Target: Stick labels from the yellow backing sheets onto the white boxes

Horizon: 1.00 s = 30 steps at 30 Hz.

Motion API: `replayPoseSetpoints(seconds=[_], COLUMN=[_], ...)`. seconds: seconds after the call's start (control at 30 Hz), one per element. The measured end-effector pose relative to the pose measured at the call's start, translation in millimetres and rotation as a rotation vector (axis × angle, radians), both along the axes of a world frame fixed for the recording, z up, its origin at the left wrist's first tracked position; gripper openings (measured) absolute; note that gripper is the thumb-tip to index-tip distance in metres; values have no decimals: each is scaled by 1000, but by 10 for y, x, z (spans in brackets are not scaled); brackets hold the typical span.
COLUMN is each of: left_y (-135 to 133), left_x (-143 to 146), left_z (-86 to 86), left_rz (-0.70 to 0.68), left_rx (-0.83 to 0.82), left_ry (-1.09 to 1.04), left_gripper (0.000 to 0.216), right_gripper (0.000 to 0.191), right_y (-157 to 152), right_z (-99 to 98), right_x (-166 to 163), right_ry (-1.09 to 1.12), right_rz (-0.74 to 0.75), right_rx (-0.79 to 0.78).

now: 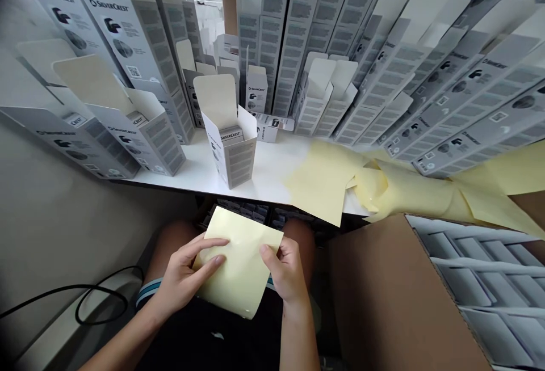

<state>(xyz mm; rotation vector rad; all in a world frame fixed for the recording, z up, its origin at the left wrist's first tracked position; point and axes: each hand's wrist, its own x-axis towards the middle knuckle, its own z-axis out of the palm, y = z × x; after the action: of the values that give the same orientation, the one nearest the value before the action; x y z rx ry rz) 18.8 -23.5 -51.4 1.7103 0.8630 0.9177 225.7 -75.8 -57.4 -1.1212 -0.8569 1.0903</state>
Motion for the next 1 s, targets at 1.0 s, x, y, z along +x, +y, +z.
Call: replayPoseSetpoints(seconds=[1.0], left_y=[96], left_x=[64], left_z=[181], left_rz=[-180], left_rx=[497], left_ry=[137], left_gripper=[16], right_gripper=[35], right_y=[-89], right_z=[213], right_x=[-5], right_ry=[-328], right_rz=[484], right_rx=[-126])
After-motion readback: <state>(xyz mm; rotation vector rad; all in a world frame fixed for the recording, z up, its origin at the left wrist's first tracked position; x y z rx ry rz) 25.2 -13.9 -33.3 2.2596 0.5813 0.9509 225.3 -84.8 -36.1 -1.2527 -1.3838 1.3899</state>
